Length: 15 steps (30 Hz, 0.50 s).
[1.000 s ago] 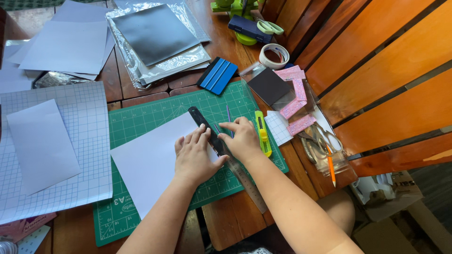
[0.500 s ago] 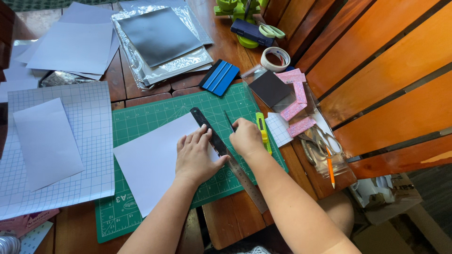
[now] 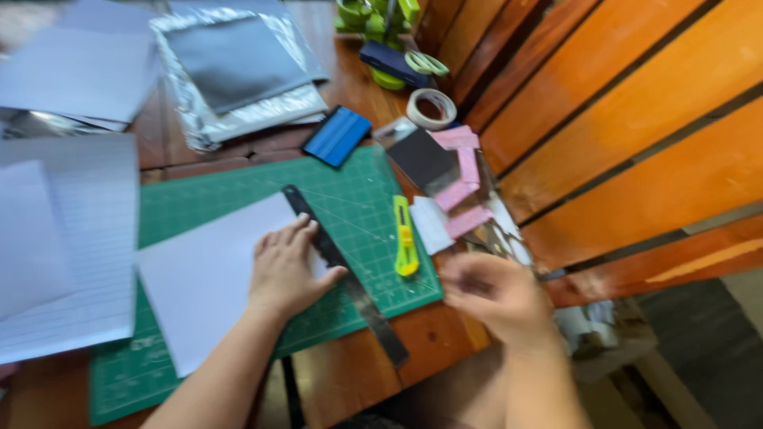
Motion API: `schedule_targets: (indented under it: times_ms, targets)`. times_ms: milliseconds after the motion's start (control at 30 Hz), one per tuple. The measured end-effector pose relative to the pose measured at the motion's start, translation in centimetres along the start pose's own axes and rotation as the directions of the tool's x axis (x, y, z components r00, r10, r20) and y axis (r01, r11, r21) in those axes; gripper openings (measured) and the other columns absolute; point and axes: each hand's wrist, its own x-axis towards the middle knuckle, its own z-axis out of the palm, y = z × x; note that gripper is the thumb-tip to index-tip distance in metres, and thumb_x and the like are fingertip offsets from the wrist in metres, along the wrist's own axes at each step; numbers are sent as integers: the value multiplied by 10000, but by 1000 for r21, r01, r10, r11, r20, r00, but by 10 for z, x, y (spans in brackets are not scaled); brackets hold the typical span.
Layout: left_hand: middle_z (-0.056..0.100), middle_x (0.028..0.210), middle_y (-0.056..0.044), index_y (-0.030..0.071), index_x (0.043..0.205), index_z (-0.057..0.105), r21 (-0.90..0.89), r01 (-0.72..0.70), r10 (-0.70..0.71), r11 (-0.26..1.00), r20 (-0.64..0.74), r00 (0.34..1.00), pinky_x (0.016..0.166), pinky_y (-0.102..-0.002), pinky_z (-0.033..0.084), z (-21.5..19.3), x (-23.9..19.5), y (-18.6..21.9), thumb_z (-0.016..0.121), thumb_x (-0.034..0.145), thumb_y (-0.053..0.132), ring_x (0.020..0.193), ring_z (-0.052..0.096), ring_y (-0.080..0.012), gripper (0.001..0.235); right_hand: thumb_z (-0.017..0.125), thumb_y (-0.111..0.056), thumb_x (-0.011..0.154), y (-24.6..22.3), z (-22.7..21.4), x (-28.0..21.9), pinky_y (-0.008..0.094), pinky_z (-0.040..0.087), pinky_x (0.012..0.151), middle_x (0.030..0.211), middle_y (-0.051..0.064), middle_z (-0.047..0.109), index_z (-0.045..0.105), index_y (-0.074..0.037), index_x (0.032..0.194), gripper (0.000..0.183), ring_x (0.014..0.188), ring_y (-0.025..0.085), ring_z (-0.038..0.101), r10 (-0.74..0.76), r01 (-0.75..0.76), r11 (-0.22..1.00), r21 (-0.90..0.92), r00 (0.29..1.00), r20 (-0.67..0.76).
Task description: The person uses a metal ruler and a yellow utility knife to trim a white sheet of paper on a green cutting mat. They repeatedly measure, align, and cut the paper, then place a small pink patterned paper on top and trim it as well.
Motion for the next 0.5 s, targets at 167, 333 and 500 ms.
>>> schedule_targets:
  times_ms: [167,333,500]
  targets:
    - [509,1541,-15,224,1437,530,9,-24,24,1000,-25,999,1172,-466,244,4,2,4,693,720,714,1365,465,-287,883,603,14,992,22,-194,-73,305,532,801,1035,54,634,666,-97,1207,250,907,158,588,-295,367,904,222,908,-299]
    - [525,1527,-24,229,1412,563,56,-30,32,998,-44,999,1164,-473,264,6,3,4,667,726,722,1350,482,-293,851,708,62,1100,125,-316,-80,236,622,735,1082,41,705,670,-90,1219,196,921,131,689,-399,-71,881,-468,420,-815]
    - [508,1543,-28,228,1430,558,66,-12,13,998,-29,999,1196,-471,236,4,2,6,638,749,733,1386,455,-283,851,640,28,1028,210,-357,-54,304,597,855,1056,100,759,752,-65,1189,217,945,180,731,-311,-322,806,-497,485,-817]
